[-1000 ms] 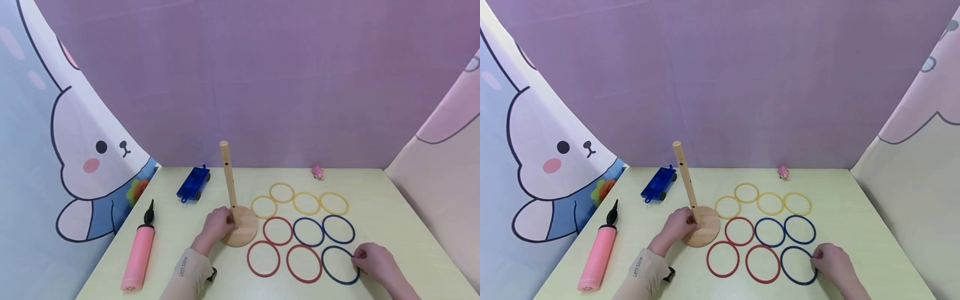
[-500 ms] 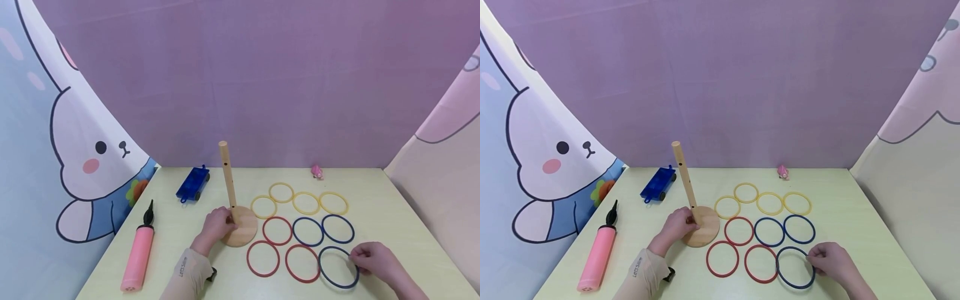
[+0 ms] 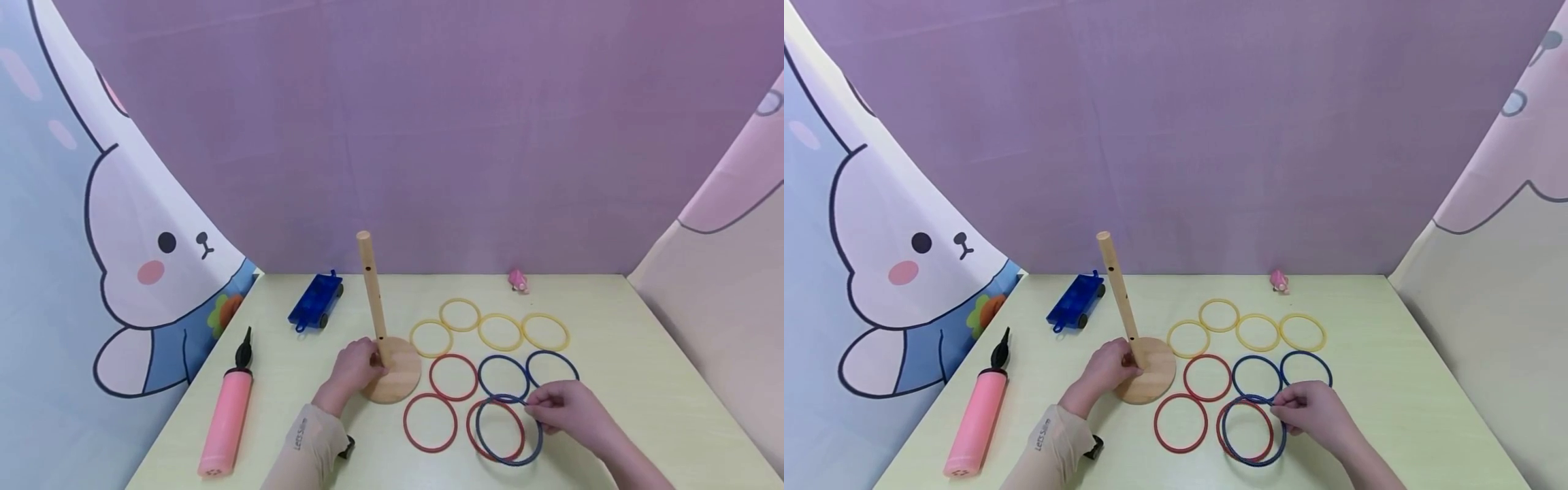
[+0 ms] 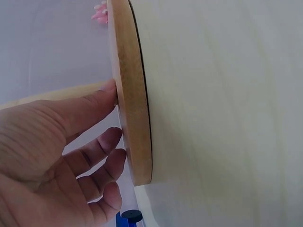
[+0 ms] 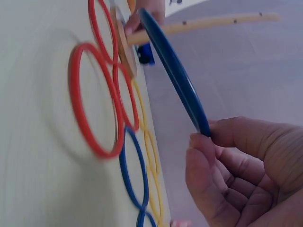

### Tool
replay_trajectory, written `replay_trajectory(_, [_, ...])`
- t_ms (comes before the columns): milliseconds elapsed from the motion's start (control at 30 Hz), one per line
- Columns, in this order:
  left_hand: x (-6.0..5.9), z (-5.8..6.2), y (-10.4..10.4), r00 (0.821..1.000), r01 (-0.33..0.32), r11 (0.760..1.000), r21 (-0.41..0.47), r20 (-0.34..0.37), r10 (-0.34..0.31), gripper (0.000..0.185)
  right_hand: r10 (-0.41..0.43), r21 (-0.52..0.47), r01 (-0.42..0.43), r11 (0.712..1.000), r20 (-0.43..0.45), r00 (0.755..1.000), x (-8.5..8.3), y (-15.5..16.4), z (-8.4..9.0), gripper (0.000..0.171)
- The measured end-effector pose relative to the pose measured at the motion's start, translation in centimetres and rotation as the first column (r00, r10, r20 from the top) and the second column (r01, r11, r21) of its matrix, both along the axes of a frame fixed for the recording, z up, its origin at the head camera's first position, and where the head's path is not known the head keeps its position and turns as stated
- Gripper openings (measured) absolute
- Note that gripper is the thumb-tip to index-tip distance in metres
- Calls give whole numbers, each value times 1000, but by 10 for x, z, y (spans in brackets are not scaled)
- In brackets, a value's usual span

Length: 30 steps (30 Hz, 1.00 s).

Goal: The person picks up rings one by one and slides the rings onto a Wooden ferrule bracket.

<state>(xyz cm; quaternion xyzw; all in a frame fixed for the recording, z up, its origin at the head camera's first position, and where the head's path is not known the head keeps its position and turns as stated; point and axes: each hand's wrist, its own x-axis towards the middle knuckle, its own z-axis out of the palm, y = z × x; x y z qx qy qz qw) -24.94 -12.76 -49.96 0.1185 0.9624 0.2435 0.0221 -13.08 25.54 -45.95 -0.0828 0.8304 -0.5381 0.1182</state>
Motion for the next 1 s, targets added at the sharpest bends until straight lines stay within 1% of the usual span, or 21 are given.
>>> replay_trajectory(133, [0, -1, -1, 1000, 6, 1000, 5, 2, -6, 20, 20, -63, -20, 998, -4, 1000, -7, -18, 3, 21])
replay_trajectory(233, [0, 0, -1, 1000, 12, 1000, 7, -3, -12, 21, 29, -87, -29, 996, 2, 1000, -12, -30, 7, 23])
replay_trajectory(367, [1, 0, 0, 1000, 12, 1000, -1, -6, -12, 21, 38, -108, -37, 993, 5, 999, -17, -46, 17, 25])
replay_trajectory(533, [0, 0, 0, 1000, 4, 1000, -11, -6, -4, 20, 40, -154, -40, 987, 0, 999, -21, -63, 28, 21])
replay_trajectory(800, [0, -1, -1, 1000, 0, 1000, -28, -11, 0, 18, -4, -161, 3, 987, -5, 1000, -29, -86, 45, 22])
replay_trajectory(1000, [-1, -2, 0, 1000, -12, 1000, -28, 3, 12, 17, -2, -185, -3, 983, -26, 1000, -36, -103, 60, 21])
